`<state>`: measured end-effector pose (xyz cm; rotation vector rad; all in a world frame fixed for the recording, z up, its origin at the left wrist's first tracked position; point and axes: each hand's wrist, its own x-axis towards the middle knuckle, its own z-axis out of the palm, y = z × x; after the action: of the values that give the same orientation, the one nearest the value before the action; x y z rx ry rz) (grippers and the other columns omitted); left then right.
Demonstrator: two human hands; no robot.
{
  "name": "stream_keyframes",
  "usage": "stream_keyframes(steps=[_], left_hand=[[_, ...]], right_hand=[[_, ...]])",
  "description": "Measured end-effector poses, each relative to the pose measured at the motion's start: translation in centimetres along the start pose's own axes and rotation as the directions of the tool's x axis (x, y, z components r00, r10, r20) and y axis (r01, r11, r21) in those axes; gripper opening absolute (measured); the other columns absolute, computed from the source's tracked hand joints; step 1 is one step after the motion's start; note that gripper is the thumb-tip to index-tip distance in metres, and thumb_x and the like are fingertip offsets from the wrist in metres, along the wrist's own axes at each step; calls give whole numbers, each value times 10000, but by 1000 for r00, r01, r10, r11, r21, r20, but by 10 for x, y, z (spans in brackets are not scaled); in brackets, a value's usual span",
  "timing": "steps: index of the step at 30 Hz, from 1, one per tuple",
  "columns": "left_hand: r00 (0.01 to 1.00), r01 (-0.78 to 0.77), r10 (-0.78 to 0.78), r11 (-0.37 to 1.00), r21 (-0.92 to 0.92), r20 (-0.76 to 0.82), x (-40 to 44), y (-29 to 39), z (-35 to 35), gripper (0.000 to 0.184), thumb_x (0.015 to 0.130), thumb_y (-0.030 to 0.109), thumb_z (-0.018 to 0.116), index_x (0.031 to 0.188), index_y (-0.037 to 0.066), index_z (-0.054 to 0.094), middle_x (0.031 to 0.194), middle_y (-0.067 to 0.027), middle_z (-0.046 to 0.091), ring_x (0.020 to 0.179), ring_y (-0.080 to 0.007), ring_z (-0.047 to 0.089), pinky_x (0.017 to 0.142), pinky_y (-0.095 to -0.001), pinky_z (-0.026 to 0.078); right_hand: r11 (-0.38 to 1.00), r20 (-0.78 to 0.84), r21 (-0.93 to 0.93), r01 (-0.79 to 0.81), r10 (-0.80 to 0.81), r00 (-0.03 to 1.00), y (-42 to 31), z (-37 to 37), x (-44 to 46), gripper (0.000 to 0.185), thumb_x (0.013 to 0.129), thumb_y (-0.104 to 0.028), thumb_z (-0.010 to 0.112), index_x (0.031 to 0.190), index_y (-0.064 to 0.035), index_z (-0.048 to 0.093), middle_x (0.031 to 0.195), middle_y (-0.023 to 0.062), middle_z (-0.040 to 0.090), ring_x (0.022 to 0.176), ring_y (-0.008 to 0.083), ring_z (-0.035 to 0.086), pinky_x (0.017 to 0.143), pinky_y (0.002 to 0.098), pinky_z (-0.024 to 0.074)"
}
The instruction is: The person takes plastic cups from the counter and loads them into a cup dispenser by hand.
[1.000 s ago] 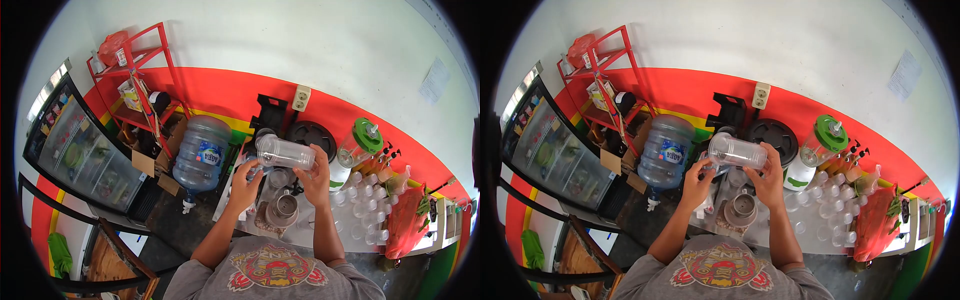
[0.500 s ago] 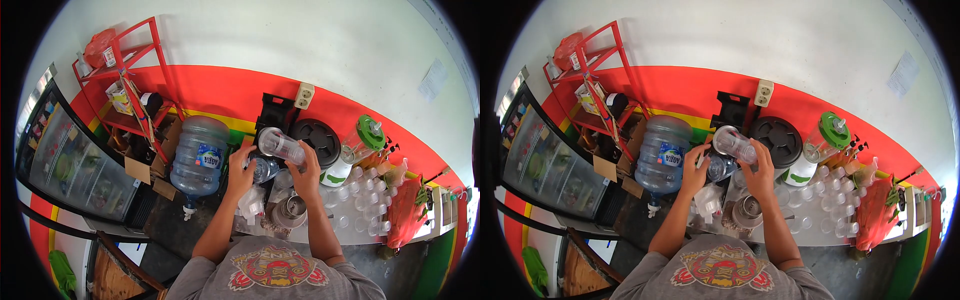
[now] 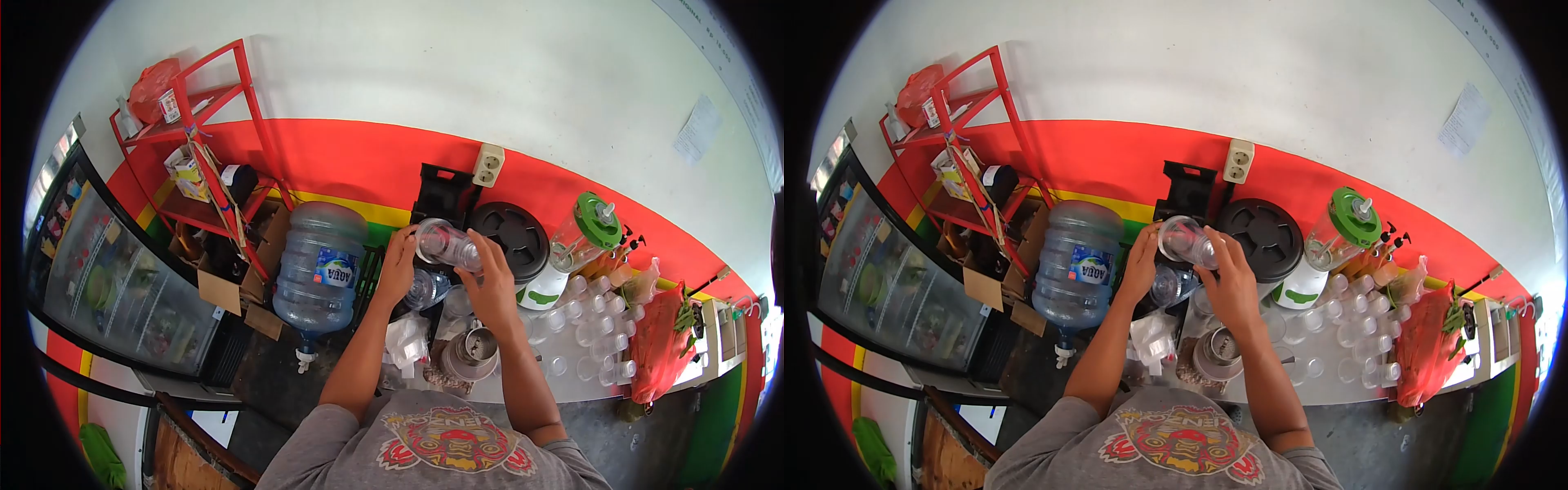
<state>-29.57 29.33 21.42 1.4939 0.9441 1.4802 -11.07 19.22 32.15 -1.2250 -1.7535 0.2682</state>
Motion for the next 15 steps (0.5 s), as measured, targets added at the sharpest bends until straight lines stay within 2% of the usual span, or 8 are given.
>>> stream_keyframes(steps=[1, 3, 6, 7, 9, 11, 13, 15], left_hand=[[1000, -3, 3, 1000, 1, 2, -1, 3, 0, 370, 1156, 248, 448, 1390, 6, 601, 1268, -140, 661, 1227, -219, 613, 1111, -340, 420], [989, 137, -149, 927, -348, -8, -4, 8, -2, 340, 1156, 226, 461, 1364, -2, 603, 1290, -122, 646, 1240, -216, 611, 1133, -338, 415], [990, 106, -131, 928, -357, -46, -4, -6, -11, 303, 1151, 199, 485, 1347, -2, 599, 1295, -109, 651, 1247, -203, 612, 1142, -328, 415], [991, 113, -132, 930, -351, -29, -7, -7, -13, 303, 1151, 199, 485, 1347, -2, 599, 1295, -109, 651, 1247, -203, 612, 1142, -328, 415], [993, 105, -113, 981, -166, -41, -12, -7, -12, 290, 1151, 210, 503, 1347, 21, 603, 1327, -109, 654, 1292, -185, 586, 1154, -335, 403], [993, 113, -118, 983, -146, -30, -14, -9, -11, 295, 1152, 216, 503, 1348, 19, 602, 1331, -108, 653, 1293, -185, 584, 1154, -336, 403], [992, 120, -125, 984, -129, -33, -14, -12, -11, 300, 1153, 222, 503, 1349, 17, 601, 1336, -106, 652, 1295, -185, 582, 1155, -336, 403], [985, 159, -171, 955, -249, -24, -13, -15, -11, 280, 1143, 159, 508, 1356, -5, 590, 1333, -91, 638, 1264, -168, 587, 1131, -299, 416]], right_hand=[[996, -5, -83, 30, -30, 1000, 2, 5, 0, 653, 891, -6, 789, 1500, -95, 568, 1403, 197, 611, 1149, 410, 675, 901, 435, 590], [985, -13, -165, 58, -61, 998, 6, 17, -3, 646, 890, -3, 779, 1495, -105, 575, 1409, 189, 604, 1167, 430, 664, 920, 453, 586], [976, -39, -218, 19, -28, 999, 12, 36, -4, 674, 846, 27, 768, 1479, -125, 592, 1418, 171, 598, 1183, 436, 643, 946, 478, 576], [956, -3, -282, 76, -80, 997, 13, 41, 0, 696, 829, 38, 759, 1483, -135, 593, 1423, 167, 598, 1196, 418, 633, 951, 463, 575], [930, 2, -357, 90, -96, 995, 17, 45, 3, 720, 812, 50, 750, 1486, -146, 593, 1427, 163, 598, 1208, 399, 623, 955, 449, 575], [867, 95, -439, 234, -214, 972, 22, 52, 13, 747, 755, 64, 723, 1458, -165, 617, 1410, 150, 603, 1198, 370, 607, 965, 442, 573], [843, 109, -468, 266, -243, 964, 26, 55, 25, 715, 748, 60, 703, 1420, -178, 643, 1390, 138, 604, 1188, 349, 602, 972, 422, 566], [699, 207, -578, 421, -373, 904, 29, 56, 37, 512, 823, -53, 706, 1329, -117, 653, 1319, 120, 623, 1187, 320, 603, 947, 400, 565]])
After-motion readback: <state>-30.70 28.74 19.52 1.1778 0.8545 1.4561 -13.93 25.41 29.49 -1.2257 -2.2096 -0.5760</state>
